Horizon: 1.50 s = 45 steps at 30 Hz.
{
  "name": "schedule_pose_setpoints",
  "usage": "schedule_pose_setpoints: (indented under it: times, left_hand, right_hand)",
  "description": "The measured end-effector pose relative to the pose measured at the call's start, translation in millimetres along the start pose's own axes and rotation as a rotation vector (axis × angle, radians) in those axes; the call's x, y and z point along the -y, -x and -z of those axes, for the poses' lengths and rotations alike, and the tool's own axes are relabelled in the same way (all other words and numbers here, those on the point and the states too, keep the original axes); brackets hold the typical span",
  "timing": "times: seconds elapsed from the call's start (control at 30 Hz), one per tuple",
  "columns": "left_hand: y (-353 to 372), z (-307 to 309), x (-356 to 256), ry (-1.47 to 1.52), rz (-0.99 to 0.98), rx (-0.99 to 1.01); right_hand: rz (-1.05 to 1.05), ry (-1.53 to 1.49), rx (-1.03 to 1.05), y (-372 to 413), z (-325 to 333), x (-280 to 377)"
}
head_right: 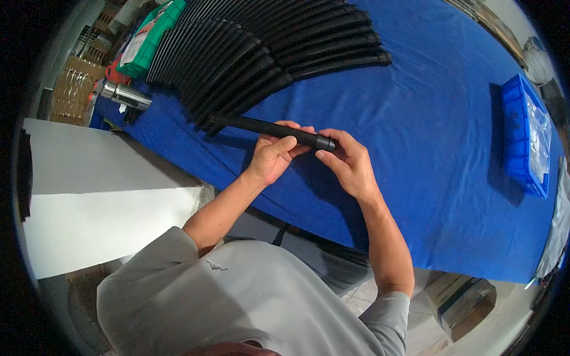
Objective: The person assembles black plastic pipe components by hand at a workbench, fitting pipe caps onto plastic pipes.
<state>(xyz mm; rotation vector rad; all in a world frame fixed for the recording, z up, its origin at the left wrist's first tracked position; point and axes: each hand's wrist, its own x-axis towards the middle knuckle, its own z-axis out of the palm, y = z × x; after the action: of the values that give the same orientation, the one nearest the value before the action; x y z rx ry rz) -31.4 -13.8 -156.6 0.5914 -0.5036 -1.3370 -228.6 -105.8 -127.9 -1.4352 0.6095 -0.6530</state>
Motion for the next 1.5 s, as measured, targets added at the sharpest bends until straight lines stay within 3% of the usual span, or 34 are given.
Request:
schedule_pose_setpoints:
  times: [0.37, 0.77, 0.9, 1.07, 1.17, 1.5]
  left_hand:
    - [2, -6, 5, -0.104, -0.047, -0.081]
    - [3, -7, 3, -0.144, -0.054, -0.081]
    - [15, -7, -14, -0.093, 0.024, -0.058]
    - [44, 43, -36, 0.08, 0.02, -0.018]
    - [45, 36, -36, 0.095, 0.027, -0.009]
    - [46, 31, -30, 0.022, -0.022, -0.068]
  right_hand:
    - [0.147, 0.281, -0.072, 0, -7, 6]
    - [0.224, 0.287, -0.072, -1, -7, -1]
    - [0.17, 0.112, -0.031, 0, -3, 1]
    - [-0.045, -0.126, 0.099, 0, -2, 5]
    - [-0.085, -0.086, 0.09, 1, -9, 4]
    - [0.133, 0.249, 0.043, -1, -6, 0]
